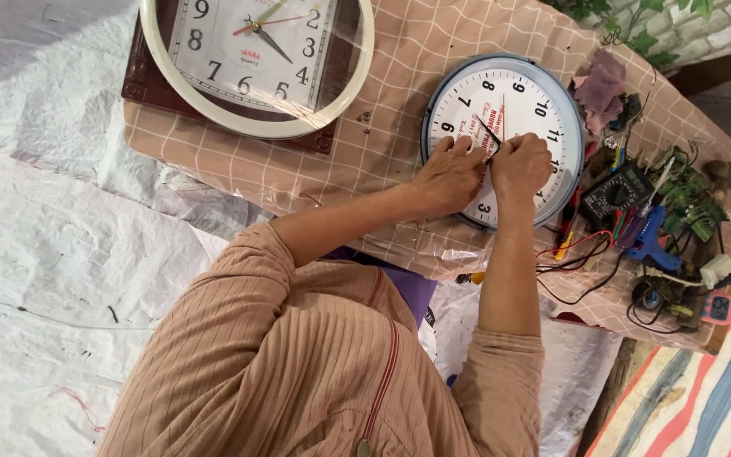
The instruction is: Disassembling a wall clock by removing its outer frame and using a screwdriver to work on the back mechanism.
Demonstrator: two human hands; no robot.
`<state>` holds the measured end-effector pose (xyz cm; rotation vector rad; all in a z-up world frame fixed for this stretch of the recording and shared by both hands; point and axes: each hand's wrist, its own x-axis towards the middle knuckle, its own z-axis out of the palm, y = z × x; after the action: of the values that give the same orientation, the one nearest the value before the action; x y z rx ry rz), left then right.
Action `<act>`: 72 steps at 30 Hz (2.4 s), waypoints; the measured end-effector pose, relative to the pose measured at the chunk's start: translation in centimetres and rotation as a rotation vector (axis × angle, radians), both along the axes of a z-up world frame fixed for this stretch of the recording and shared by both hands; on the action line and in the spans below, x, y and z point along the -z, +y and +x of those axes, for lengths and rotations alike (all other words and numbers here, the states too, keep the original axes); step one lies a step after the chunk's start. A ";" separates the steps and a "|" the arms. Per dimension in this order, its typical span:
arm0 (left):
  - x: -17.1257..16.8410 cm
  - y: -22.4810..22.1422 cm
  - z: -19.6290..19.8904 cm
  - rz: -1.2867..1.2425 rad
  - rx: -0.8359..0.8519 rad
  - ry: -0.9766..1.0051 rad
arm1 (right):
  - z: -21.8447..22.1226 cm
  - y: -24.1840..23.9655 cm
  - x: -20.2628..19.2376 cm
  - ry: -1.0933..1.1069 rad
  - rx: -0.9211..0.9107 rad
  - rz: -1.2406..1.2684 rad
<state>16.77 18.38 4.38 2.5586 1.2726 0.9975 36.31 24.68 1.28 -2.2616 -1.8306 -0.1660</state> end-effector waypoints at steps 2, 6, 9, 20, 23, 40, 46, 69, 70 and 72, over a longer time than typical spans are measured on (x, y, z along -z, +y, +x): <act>-0.1 -0.1 0.1 -0.007 -0.011 -0.003 | -0.4 -0.3 -1.3 0.019 -0.012 -0.040; 0.4 0.2 0.6 -0.049 -0.035 0.031 | -2.3 -2.1 -7.0 0.167 -0.072 -0.042; 0.3 0.2 0.2 -0.048 -0.011 0.032 | -0.1 -2.2 -7.3 -0.055 -0.441 0.143; 0.0 0.0 -0.1 -0.050 -0.014 0.055 | 1.1 -0.4 -7.4 -0.359 -0.718 0.078; 0.2 0.2 -0.1 -0.014 -0.007 0.046 | 1.3 0.3 -7.1 -0.447 -0.762 0.072; -1.1 -0.4 -0.3 -0.092 0.016 0.151 | 2.3 0.5 -4.3 -0.310 -0.711 0.010; -1.4 -0.4 -0.4 -0.120 0.022 0.176 | 2.4 0.7 -4.6 -0.199 -0.710 -0.011; -0.9 -0.5 0.1 -0.101 0.029 0.153 | 2.0 0.1 -5.0 0.099 -0.674 0.004; -0.9 -0.5 0.1 -0.100 0.029 0.152 | 2.1 0.0 -4.9 0.098 -0.673 0.005; -1.0 -0.5 0.0 -0.097 0.023 0.171 | 2.2 -0.1 -4.7 0.092 -0.659 0.022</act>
<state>16.80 17.87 5.40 2.6233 1.2931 0.7069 38.56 24.57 5.95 -1.5071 -2.3793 0.0325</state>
